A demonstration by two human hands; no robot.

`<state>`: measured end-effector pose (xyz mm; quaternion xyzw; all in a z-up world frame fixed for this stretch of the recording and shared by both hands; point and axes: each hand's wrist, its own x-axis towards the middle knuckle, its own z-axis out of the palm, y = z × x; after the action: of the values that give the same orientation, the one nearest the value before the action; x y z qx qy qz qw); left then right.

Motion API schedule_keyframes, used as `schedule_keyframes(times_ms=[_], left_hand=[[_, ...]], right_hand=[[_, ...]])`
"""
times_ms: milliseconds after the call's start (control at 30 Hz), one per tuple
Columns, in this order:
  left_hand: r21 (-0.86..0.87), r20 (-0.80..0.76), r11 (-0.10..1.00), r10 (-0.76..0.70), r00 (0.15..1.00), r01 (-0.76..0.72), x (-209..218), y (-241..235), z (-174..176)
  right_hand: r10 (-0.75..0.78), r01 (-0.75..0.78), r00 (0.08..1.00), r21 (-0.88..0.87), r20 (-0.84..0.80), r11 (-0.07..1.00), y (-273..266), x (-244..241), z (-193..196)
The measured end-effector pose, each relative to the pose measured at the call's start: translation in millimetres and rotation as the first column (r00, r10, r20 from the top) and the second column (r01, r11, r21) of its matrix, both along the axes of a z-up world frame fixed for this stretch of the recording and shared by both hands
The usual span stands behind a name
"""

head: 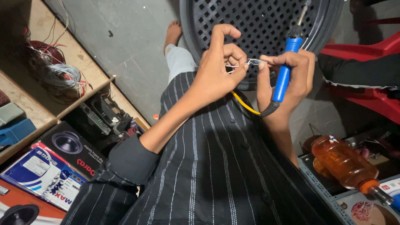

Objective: The person solders white wires to a small electronic component mounted on a black perforated plastic tray, then wraps the connection with black electrical tape. The person uses a soldering iron and electrical tape to secure the joint.

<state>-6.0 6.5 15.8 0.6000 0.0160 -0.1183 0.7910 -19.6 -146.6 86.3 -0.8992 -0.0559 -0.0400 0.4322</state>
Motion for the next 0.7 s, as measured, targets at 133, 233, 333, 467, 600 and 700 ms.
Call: schedule_keyframes(times_ms=[133,233,333,467,600,700], left_hand=[[-0.006,-0.041,1.0,-0.006,0.999,0.006,-0.1,-0.7,-1.7],[0.025,-0.027,1.0,0.006,1.0,-0.005,0.4,-1.7,-2.9],[0.097,0.04,0.995,0.024,0.999,-0.028,1.9,-1.1,-2.5],[0.098,0.013,0.995,0.01,1.0,-0.012,3.5,-0.7,-0.7],[0.104,0.021,0.995,0.008,1.0,-0.01,5.0,0.8,0.6],[0.105,-0.025,0.994,-0.018,1.0,0.02,4.3,0.2,0.2]], right_hand=[[-0.004,0.004,1.0,0.005,-0.006,1.0,0.0,0.4,-2.0],[0.0,0.001,1.0,0.027,-0.026,1.0,-2.8,0.7,-1.8],[-0.008,0.011,0.999,0.065,-0.054,0.998,-6.2,0.0,1.0],[-0.052,0.08,0.986,0.176,-0.159,0.981,-10.2,-2.4,3.8],[-0.067,0.122,0.972,0.237,-0.227,0.964,-11.9,-4.5,3.6],[-0.064,0.139,0.965,0.287,-0.254,0.948,-13.3,-6.3,3.0]])
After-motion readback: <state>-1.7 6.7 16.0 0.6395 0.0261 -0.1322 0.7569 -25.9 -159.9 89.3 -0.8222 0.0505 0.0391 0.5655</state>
